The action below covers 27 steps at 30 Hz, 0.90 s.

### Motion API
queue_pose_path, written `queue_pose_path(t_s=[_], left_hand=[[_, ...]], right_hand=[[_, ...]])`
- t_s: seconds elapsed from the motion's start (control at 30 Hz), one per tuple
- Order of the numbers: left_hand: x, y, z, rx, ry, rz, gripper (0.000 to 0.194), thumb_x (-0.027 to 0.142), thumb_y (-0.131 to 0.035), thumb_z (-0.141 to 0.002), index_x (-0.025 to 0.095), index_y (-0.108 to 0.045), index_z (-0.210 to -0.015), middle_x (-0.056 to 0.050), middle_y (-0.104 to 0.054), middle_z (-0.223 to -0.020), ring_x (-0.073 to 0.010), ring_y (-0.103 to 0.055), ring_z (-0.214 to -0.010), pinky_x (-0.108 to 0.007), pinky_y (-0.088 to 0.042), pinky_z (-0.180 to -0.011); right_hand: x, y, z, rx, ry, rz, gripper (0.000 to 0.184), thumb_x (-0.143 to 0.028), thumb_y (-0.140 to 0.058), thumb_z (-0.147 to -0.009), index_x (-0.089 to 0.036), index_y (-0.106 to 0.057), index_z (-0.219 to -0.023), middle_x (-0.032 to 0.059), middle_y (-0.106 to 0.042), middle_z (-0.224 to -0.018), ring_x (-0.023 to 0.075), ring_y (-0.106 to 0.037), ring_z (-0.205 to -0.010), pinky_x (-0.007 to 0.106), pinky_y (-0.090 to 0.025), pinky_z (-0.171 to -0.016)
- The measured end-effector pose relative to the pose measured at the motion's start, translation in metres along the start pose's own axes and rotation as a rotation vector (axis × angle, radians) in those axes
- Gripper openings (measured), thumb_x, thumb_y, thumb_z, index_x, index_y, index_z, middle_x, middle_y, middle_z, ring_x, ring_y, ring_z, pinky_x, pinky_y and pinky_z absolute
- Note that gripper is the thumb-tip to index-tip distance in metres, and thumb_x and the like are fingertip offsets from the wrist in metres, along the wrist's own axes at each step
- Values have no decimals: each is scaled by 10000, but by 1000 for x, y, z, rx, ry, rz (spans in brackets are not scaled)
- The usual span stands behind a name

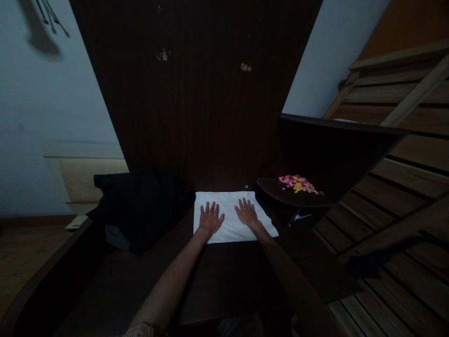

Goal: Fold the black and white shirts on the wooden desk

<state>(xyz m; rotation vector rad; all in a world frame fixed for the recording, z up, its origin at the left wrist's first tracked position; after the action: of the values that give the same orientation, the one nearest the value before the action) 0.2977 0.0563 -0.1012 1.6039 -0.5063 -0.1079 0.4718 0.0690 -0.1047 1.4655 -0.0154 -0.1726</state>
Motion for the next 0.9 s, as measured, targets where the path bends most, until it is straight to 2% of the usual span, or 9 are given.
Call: queue_pose_path(t_s=[0.23,0.37,0.43,0.5,0.6,0.7,0.77,0.9], left_hand=[[-3,1,0,-11,-14,60,635,507,-230,-957,179,-361,-1486,-113,-312,-1569,-344,-149,-1475,-590,-137,-1166],[-12,11,1,-28,-4,126,556,408,-308,-943,175,-443,-1428,-93,-391,-1533,-287,-270,-1447,-495,-222,-1175],[-19,30,6,50,-7,136,526,343,-361,-919,162,-477,-1399,-94,-445,-1499,-259,-337,-1415,-428,-276,-1164],[-29,62,15,198,-8,100,507,302,-393,-900,162,-504,-1374,-95,-476,-1472,-256,-352,-1401,-406,-295,-1155],[-53,120,39,451,55,-16,496,291,-408,-903,171,-508,-1374,-105,-439,-1497,-300,-290,-1424,-488,-240,-1162],[-91,172,68,681,261,-155,566,277,-442,-896,160,-413,-1448,-127,-300,-1573,-370,-187,-1451,-624,-141,-1140],[-114,191,81,718,330,-213,568,297,-463,-896,128,-426,-1437,-163,-316,-1559,-402,-204,-1435,-651,-163,-1112],[-142,208,89,664,305,-229,399,279,-408,-939,161,-616,-1258,-142,-522,-1424,-362,-424,-1294,-542,-370,-1010]], right_hand=[[-11,-5,-1,12,62,-11,673,-532,-127,-981,-185,-146,-1558,47,-32,-1632,262,-11,-1496,431,-24,-1188],[-8,-8,-4,21,69,15,678,-544,-117,-978,-194,-141,-1558,49,-39,-1631,259,-28,-1496,439,-50,-1189],[-7,-9,-5,27,68,30,676,-544,-108,-977,-200,-142,-1558,49,-41,-1631,255,-33,-1496,444,-58,-1188],[-7,-10,-6,30,65,39,674,-542,-105,-978,-202,-144,-1558,49,-47,-1631,251,-38,-1496,441,-62,-1188],[-7,-11,-6,28,60,35,676,-541,-103,-978,-196,-143,-1558,49,-56,-1631,246,-38,-1496,432,-62,-1189],[-7,-11,-6,27,61,28,680,-547,-96,-976,-199,-142,-1558,45,-52,-1632,248,-31,-1497,435,-57,-1189],[-7,-11,-6,24,59,27,678,-548,-94,-976,-202,-139,-1558,43,-45,-1632,250,-30,-1497,439,-53,-1189],[-8,-10,-6,20,56,20,667,-530,-115,-985,-190,-144,-1557,49,-49,-1631,261,-30,-1496,433,-43,-1189]])
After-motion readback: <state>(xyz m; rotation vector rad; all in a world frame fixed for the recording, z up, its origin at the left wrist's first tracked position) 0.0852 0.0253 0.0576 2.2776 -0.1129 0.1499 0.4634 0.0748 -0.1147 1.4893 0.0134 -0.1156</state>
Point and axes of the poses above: each hand's wrist, its own z-axis away from the middle knuckle, its own y-axis out of the back of the hand, x = y × z, the point moved 7 cm from there along -z, towards the middle knuckle
